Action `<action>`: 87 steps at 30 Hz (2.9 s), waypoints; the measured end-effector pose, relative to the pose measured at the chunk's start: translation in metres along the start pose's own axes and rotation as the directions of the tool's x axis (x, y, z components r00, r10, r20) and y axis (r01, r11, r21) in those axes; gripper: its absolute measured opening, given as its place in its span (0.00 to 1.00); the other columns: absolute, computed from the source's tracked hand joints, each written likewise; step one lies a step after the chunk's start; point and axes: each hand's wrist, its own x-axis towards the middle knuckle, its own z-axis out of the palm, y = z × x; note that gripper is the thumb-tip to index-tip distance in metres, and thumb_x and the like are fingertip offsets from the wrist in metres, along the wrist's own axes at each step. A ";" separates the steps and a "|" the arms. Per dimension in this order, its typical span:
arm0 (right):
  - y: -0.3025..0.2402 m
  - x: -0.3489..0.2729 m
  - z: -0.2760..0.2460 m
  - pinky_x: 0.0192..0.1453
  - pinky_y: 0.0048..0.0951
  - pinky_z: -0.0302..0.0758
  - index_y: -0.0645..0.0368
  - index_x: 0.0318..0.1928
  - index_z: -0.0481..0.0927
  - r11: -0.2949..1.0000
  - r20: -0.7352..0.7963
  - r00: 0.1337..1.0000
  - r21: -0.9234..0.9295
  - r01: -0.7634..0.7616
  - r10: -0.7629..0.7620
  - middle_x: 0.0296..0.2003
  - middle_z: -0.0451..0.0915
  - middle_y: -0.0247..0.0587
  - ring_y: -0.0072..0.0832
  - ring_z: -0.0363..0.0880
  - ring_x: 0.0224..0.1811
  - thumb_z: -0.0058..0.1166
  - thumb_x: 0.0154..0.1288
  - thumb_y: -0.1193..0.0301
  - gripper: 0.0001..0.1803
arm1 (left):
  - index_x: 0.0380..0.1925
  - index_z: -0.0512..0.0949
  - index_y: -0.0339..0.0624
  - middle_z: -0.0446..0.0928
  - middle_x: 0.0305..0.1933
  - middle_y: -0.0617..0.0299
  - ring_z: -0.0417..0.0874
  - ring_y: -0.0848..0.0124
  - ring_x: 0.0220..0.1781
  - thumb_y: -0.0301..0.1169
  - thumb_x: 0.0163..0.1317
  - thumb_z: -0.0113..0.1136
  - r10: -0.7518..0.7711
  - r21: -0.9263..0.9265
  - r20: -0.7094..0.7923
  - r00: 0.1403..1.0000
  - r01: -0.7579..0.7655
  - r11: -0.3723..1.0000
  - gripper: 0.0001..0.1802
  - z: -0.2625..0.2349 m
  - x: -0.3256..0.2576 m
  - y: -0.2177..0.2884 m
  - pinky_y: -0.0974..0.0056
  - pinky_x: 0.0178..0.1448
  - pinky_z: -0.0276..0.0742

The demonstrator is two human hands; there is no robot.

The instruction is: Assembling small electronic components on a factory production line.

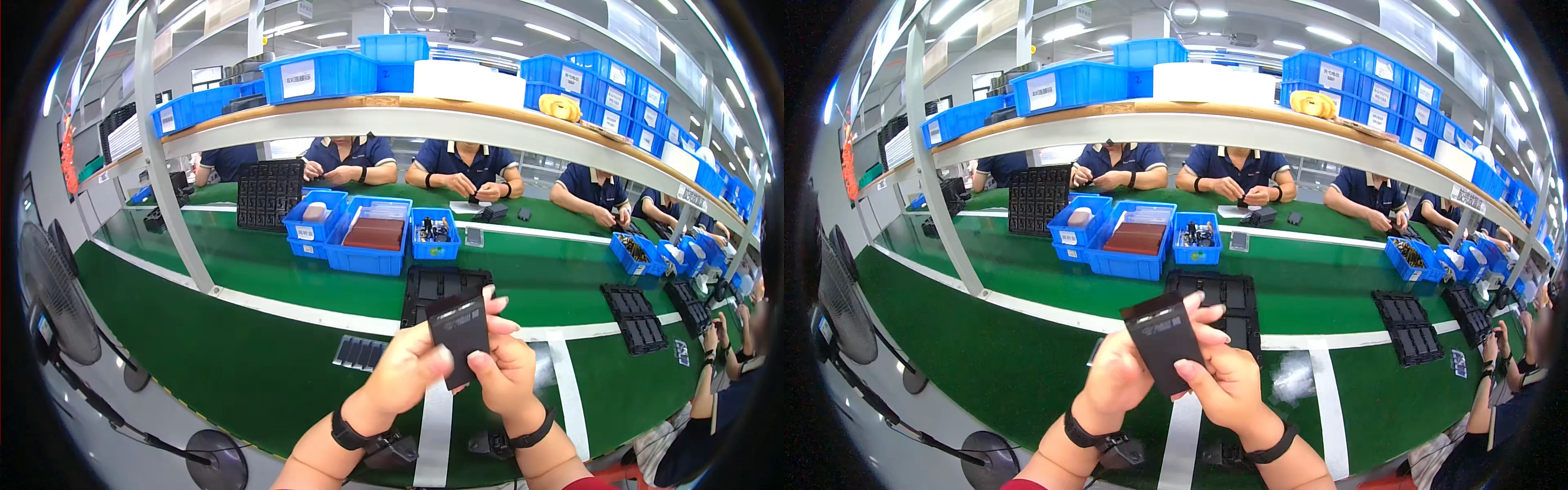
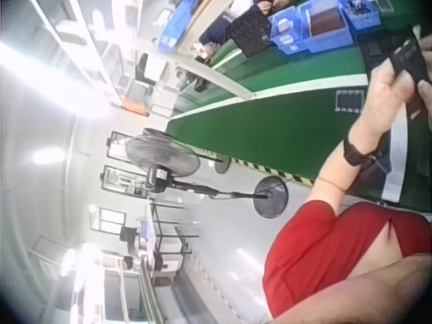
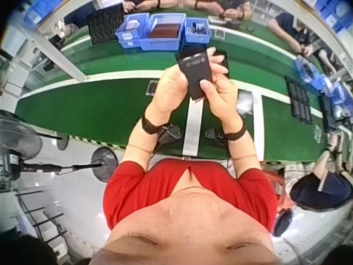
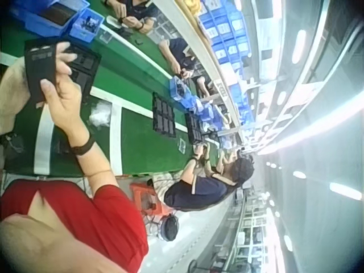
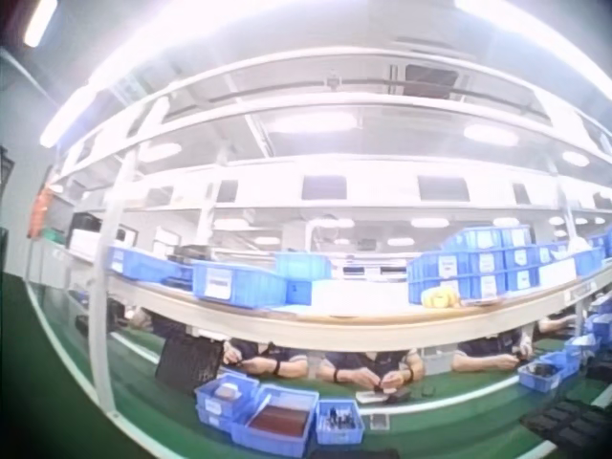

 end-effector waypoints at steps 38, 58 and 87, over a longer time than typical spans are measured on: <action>-0.011 0.012 -0.008 0.18 0.20 0.68 0.64 0.26 0.75 0.912 0.208 0.959 -0.324 0.251 -0.190 0.13 0.75 0.34 0.21 0.74 0.13 0.54 0.58 0.76 0.05 | 0.46 0.78 0.45 0.77 0.48 0.59 0.72 0.58 0.57 0.31 0.48 0.61 0.315 0.883 0.217 0.924 -0.323 0.339 0.21 -0.028 0.009 0.041 0.47 0.66 0.46; -0.008 0.001 0.001 0.18 0.17 0.67 0.64 0.27 0.74 0.971 -0.003 0.996 -0.222 0.091 -0.094 0.16 0.76 0.35 0.16 0.74 0.14 0.50 0.63 0.73 0.09 | 0.33 0.81 0.45 0.80 0.34 0.65 0.79 0.67 0.40 0.38 0.36 0.73 0.512 0.955 0.185 0.839 -0.275 0.107 0.21 -0.025 0.006 0.037 0.57 0.58 0.55; -0.014 -0.001 0.004 0.18 0.16 0.65 0.64 0.28 0.74 0.994 0.046 0.999 -0.111 0.020 -0.015 0.16 0.75 0.33 0.14 0.71 0.15 0.48 0.65 0.72 0.10 | 0.45 0.80 0.52 0.64 0.61 0.44 0.60 0.51 0.66 0.78 0.43 0.31 0.323 0.891 0.254 0.912 -0.351 0.289 0.49 -0.012 0.003 0.048 0.43 0.68 0.30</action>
